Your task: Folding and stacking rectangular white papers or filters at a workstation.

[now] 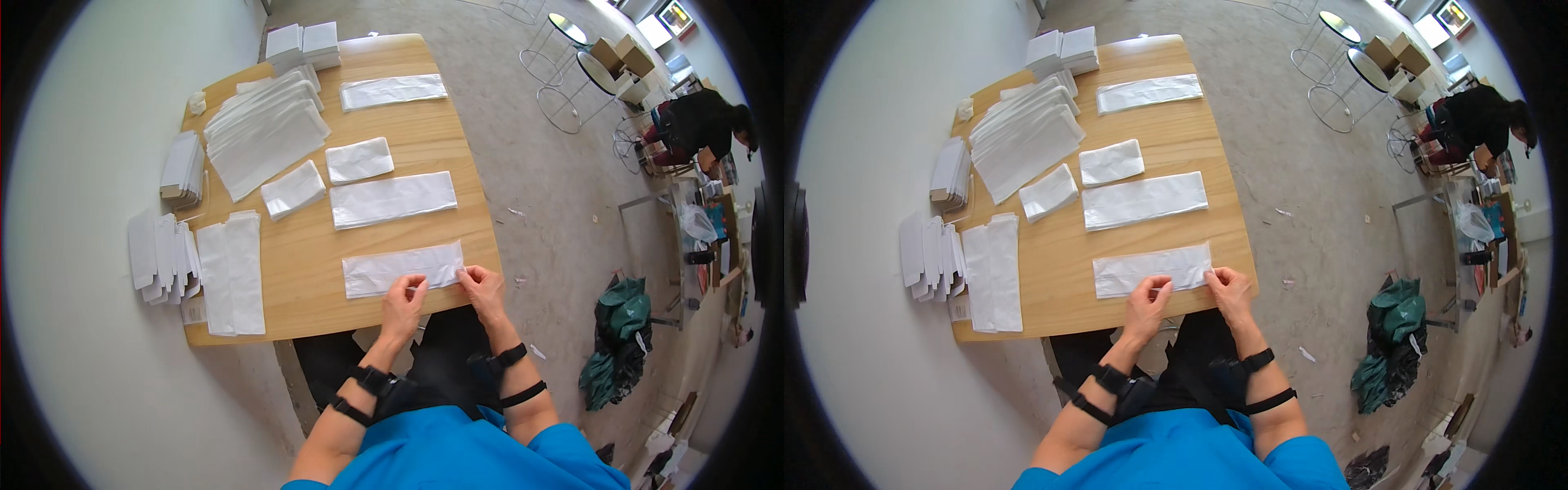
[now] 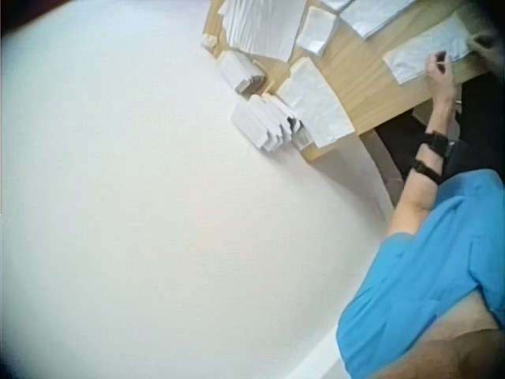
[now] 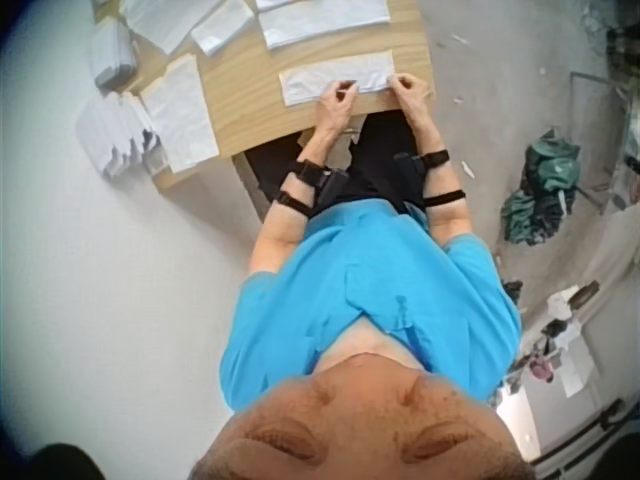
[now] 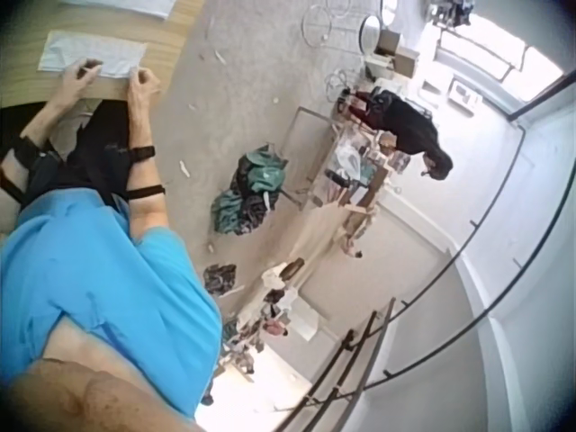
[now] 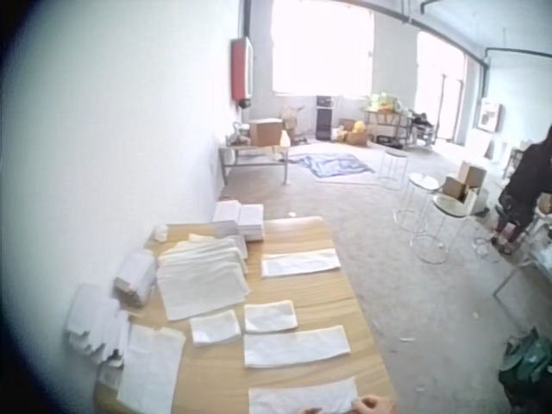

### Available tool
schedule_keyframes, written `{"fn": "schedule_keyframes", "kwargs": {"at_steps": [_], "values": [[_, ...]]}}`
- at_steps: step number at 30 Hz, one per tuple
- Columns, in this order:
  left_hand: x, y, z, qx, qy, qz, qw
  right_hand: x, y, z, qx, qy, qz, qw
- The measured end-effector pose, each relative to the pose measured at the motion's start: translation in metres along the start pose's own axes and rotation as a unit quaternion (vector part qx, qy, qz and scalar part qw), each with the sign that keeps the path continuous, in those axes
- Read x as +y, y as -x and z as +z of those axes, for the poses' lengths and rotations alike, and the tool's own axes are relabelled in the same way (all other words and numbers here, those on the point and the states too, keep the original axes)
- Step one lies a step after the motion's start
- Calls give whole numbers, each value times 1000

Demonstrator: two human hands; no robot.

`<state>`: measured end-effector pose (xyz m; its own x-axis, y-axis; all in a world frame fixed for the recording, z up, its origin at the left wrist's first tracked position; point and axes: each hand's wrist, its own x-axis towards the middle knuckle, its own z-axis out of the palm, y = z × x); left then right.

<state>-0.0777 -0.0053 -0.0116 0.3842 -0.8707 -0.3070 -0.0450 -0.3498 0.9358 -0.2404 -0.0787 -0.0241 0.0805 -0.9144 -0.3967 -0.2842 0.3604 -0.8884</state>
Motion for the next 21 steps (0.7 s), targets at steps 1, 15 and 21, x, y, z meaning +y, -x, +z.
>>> {"fn": "schedule_keyframes", "kwargs": {"at_steps": [1,15,21], "values": [[-2,-2,14,-1,2,-1,1000,2,4,0,1,2,1,1000],[-20,-26,42,-15,111,-137,984,10,8,-2,-48,-44,-35,997],[-2,-18,13,-9,304,-198,932,15,6,-11,75,27,-2,997]]}}
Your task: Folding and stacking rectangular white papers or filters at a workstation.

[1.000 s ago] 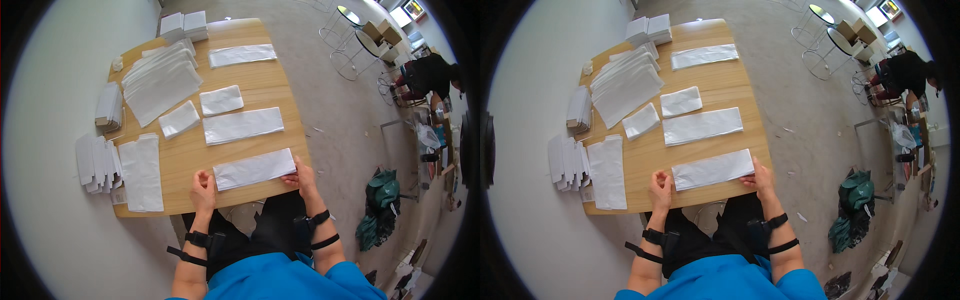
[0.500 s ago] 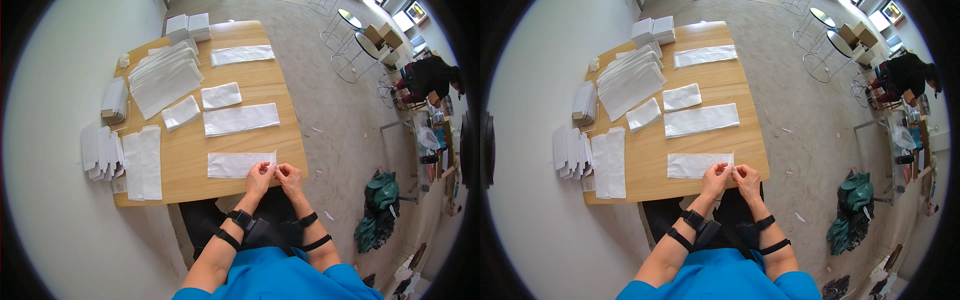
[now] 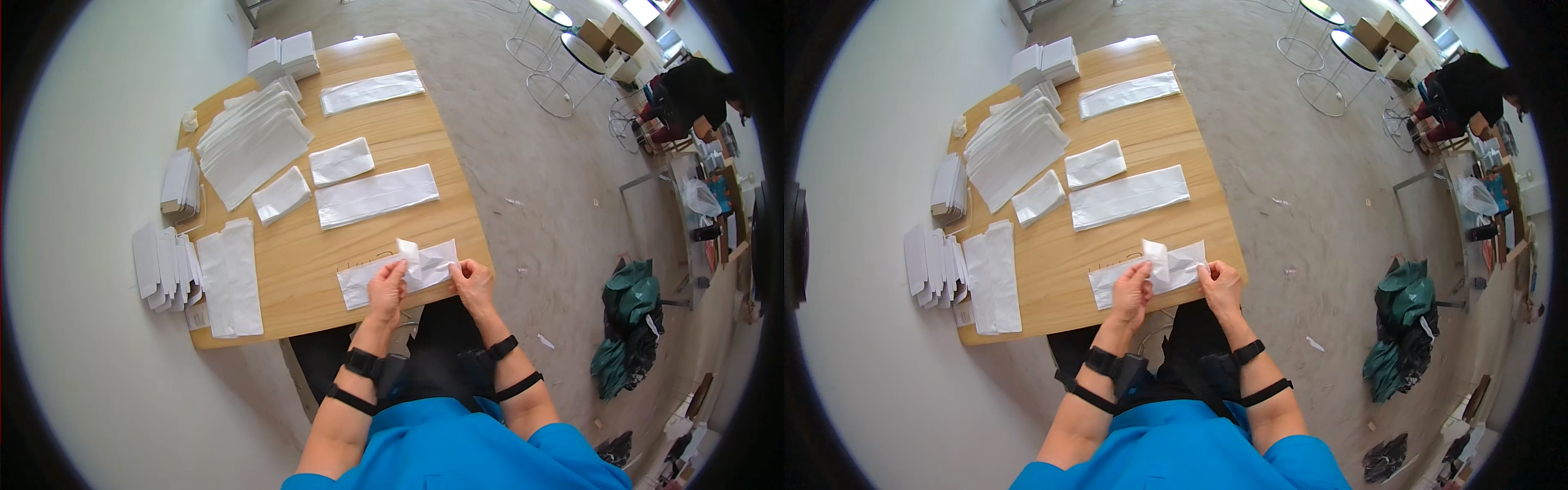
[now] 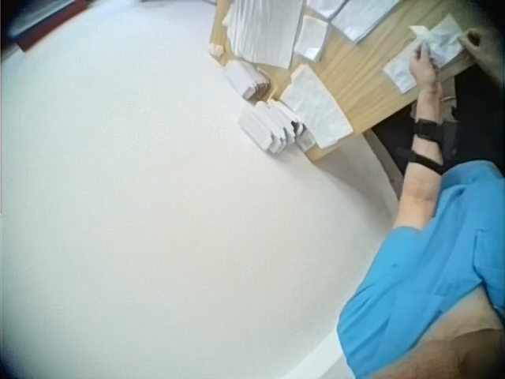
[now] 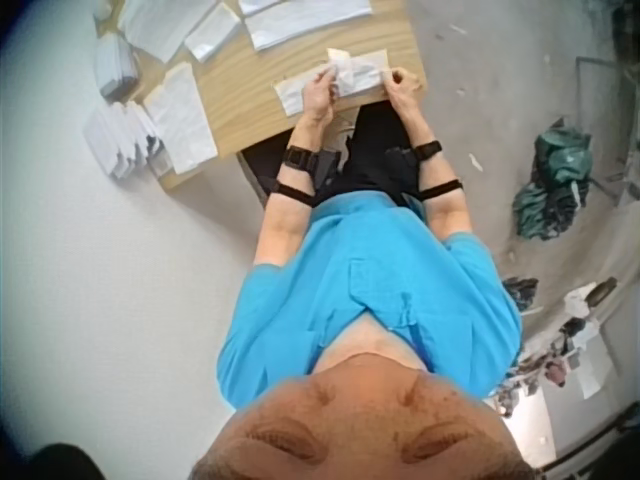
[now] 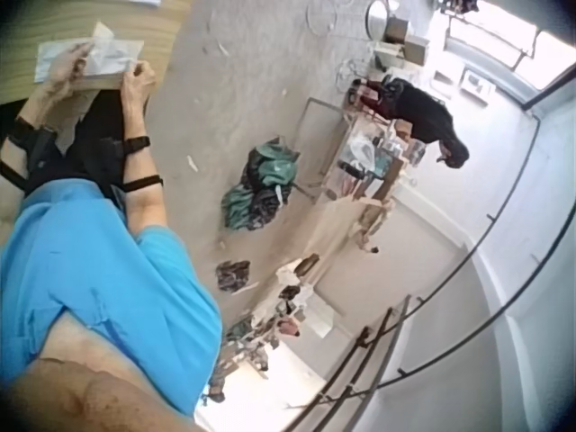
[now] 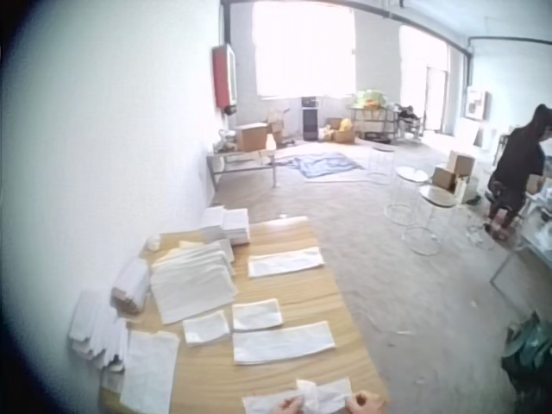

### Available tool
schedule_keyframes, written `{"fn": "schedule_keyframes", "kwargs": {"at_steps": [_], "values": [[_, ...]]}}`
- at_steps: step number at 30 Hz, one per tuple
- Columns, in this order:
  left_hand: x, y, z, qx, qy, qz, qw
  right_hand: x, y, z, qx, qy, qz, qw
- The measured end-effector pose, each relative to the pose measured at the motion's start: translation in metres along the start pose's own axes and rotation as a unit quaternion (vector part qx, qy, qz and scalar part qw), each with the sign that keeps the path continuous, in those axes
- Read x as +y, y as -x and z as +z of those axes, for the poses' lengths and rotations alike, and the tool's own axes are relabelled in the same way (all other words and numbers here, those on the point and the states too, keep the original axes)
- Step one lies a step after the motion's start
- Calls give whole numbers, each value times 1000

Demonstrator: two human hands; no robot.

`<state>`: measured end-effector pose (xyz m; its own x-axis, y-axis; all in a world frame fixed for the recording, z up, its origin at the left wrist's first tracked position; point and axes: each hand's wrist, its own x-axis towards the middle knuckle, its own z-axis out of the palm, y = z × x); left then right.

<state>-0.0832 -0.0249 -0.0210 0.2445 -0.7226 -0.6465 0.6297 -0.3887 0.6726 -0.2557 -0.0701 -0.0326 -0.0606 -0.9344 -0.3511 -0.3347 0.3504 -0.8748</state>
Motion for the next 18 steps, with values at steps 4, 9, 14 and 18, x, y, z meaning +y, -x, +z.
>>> {"fn": "schedule_keyframes", "kwargs": {"at_steps": [4,9,14,18], "values": [[37,20,-21,-4,145,79,986,-15,7,-2,-16,114,22,993],[44,35,-7,-18,-37,135,990,-67,37,14,-35,64,-238,968],[18,48,12,20,-341,244,907,-46,12,24,-117,4,-26,993],[-1,56,-54,163,-452,408,776,1,-13,33,16,30,-28,999]]}}
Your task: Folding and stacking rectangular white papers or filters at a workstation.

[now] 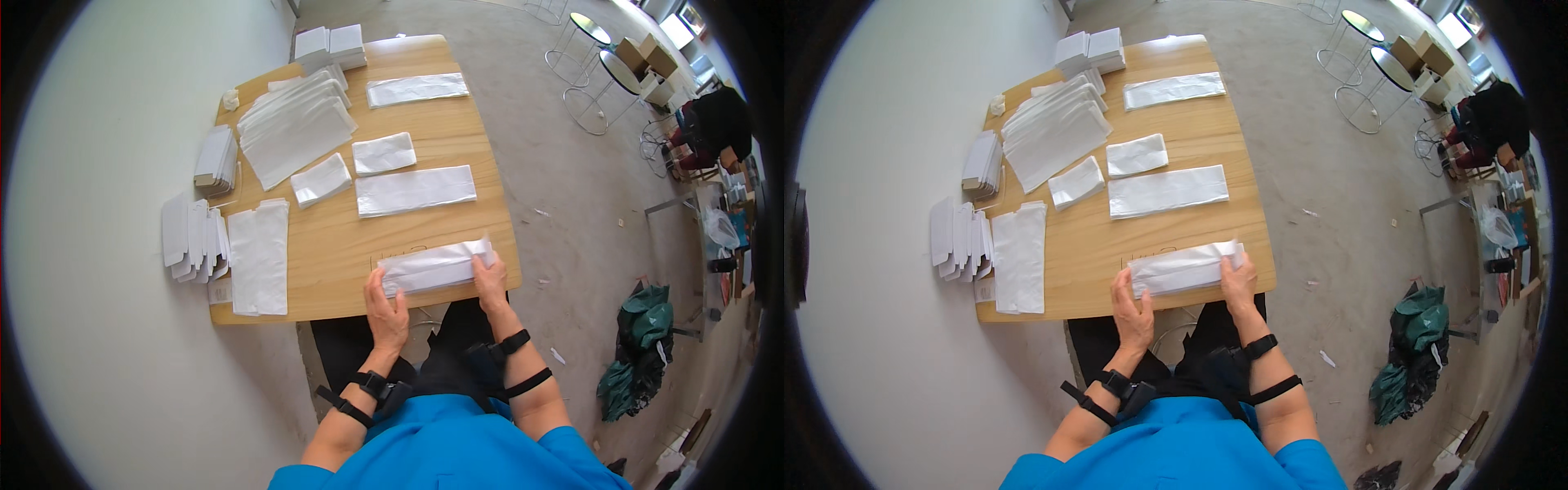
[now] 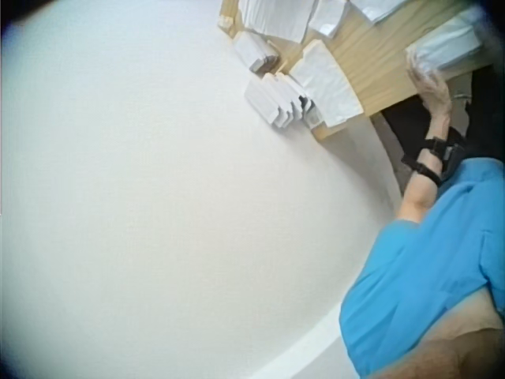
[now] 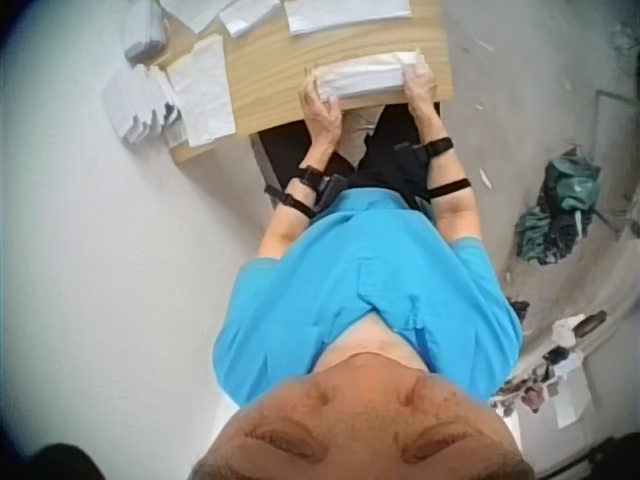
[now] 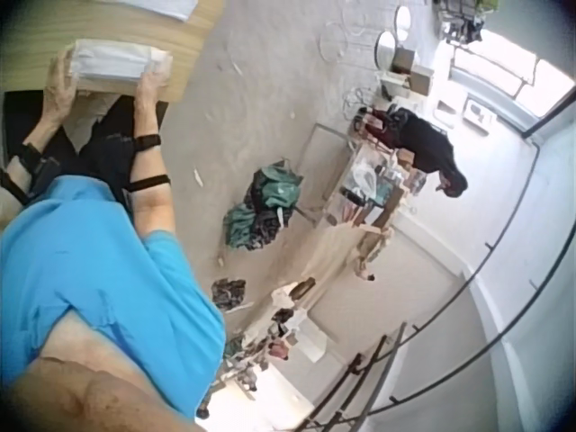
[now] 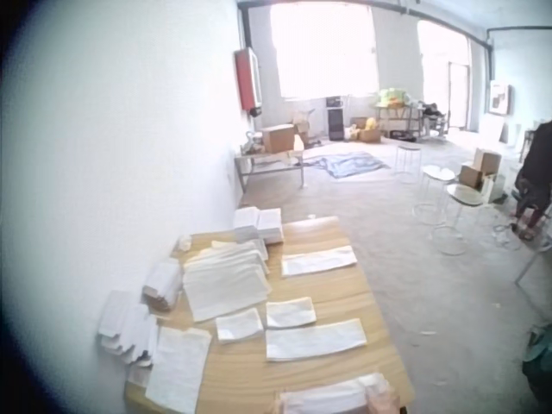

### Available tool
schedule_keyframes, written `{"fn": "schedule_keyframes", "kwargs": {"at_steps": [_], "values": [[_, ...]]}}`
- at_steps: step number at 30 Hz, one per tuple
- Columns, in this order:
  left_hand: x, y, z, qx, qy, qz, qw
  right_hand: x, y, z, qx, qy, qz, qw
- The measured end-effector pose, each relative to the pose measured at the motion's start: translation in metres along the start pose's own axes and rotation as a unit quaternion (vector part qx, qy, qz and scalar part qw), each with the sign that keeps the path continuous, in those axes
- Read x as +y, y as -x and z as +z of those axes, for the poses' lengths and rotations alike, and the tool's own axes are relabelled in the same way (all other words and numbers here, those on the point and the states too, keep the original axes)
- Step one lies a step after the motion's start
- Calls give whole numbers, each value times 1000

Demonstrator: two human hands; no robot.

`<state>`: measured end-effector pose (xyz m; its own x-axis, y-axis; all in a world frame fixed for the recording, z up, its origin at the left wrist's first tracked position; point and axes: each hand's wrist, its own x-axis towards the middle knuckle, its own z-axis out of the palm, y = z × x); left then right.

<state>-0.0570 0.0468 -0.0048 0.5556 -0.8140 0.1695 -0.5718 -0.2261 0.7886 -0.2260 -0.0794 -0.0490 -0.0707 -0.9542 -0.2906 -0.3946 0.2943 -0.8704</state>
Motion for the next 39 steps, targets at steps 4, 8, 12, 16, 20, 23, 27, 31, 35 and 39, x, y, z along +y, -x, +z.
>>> {"fn": "schedule_keyframes", "kwargs": {"at_steps": [4,8,12,16,20,23,27,31,35,39], "values": [[-13,13,-21,-1,-155,43,987,12,-11,1,44,-51,54,996],[-16,21,-23,-138,-210,255,934,5,-18,-7,-33,-118,145,982],[-1,26,5,-206,-241,348,882,18,-25,-6,-30,-147,144,978],[-5,17,6,-185,-302,278,893,3,-15,-3,-35,-196,140,970],[-17,15,-12,-195,-348,177,900,3,-18,-6,-41,-182,152,971],[-21,17,-20,-189,-339,336,858,6,-19,-7,-45,-180,136,973],[-13,18,-8,-204,-340,231,888,7,-21,-4,-40,-151,137,978],[-18,20,-6,-223,-351,172,893,16,-22,-10,-21,-163,142,976],[-21,24,-10,-181,-333,152,913,35,-24,-25,-13,-144,128,981],[-12,24,-13,-158,-282,82,943,61,-30,-33,38,-103,58,992]]}}
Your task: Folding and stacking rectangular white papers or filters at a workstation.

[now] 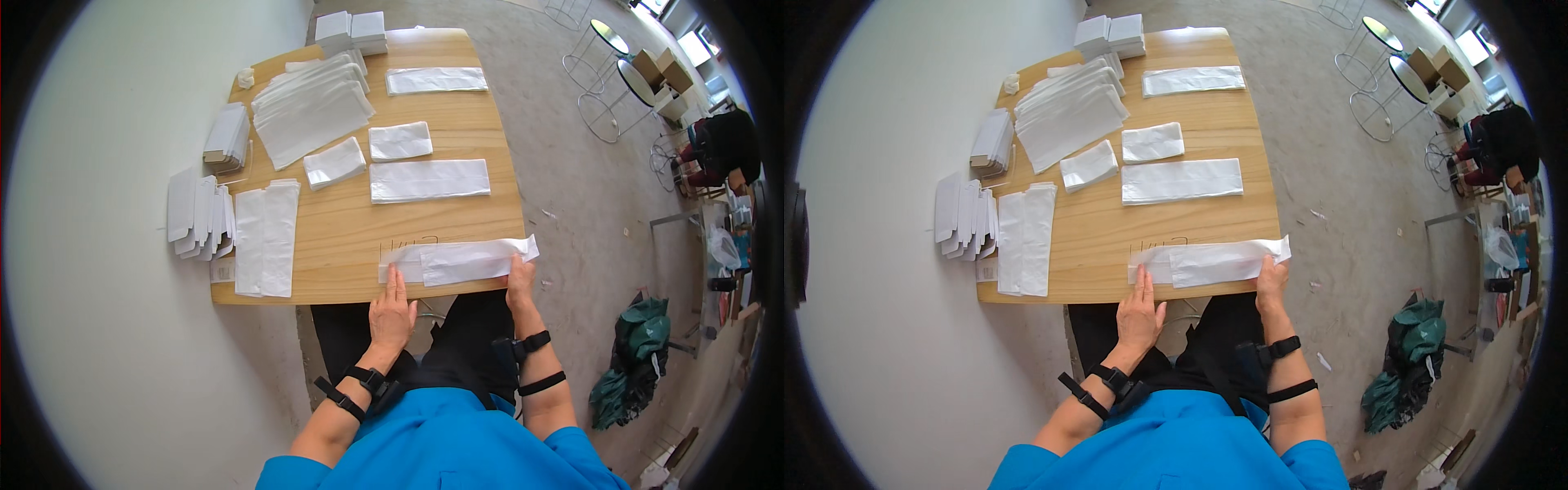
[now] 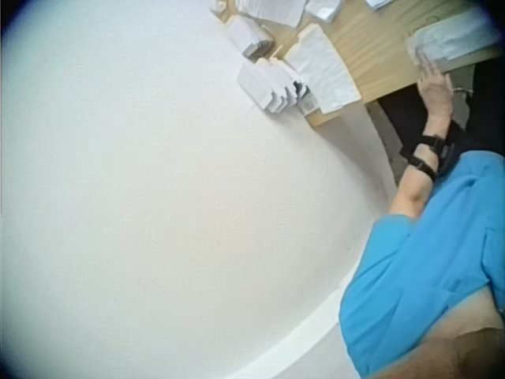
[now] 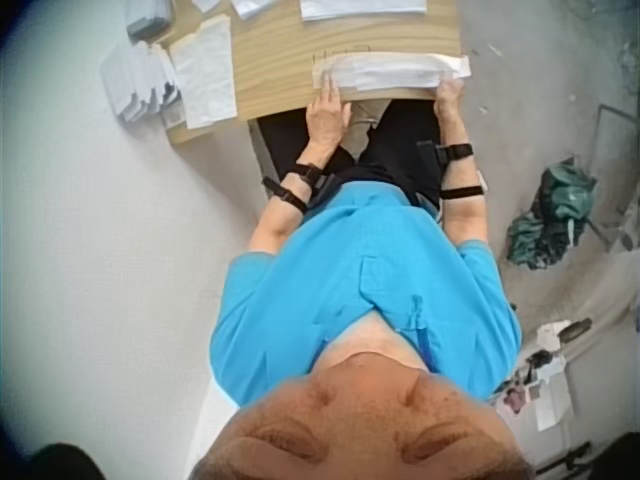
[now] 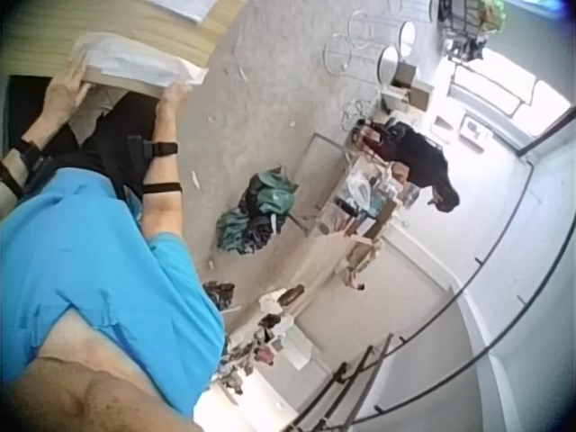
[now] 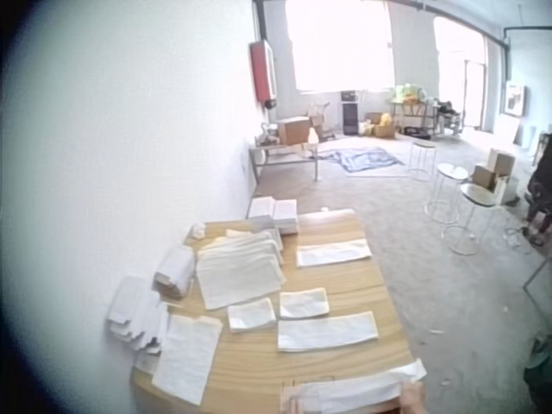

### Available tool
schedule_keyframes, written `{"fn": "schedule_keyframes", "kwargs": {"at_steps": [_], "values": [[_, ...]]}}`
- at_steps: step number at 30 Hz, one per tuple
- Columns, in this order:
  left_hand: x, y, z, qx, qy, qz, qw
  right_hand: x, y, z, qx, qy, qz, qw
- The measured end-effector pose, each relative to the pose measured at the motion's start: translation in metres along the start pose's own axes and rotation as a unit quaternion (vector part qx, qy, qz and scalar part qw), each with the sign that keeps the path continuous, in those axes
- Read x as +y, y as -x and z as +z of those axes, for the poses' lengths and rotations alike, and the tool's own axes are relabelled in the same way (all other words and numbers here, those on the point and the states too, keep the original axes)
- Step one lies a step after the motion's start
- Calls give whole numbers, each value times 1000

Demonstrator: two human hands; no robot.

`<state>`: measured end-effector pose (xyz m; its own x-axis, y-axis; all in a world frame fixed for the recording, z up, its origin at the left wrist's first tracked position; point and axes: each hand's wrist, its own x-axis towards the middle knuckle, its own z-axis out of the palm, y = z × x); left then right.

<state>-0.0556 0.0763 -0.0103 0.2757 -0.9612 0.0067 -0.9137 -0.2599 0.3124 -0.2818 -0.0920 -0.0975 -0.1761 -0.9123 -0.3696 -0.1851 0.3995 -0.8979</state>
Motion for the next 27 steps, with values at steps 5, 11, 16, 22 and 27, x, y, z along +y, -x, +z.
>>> {"fn": "schedule_keyframes", "kwargs": {"at_steps": [5,11,16,22,27], "values": [[-16,7,-10,-26,62,-33,997,-19,17,1,8,-6,17,1000],[-24,7,-24,-14,25,21,999,-87,62,-6,103,245,-54,962],[-12,-17,-14,-51,-41,161,985,-99,94,3,133,418,-384,813],[-48,-13,-8,-98,-44,90,990,-47,104,48,-141,493,-424,746],[-84,-8,-22,-101,-88,85,987,-50,113,85,-164,471,-423,757]]}}
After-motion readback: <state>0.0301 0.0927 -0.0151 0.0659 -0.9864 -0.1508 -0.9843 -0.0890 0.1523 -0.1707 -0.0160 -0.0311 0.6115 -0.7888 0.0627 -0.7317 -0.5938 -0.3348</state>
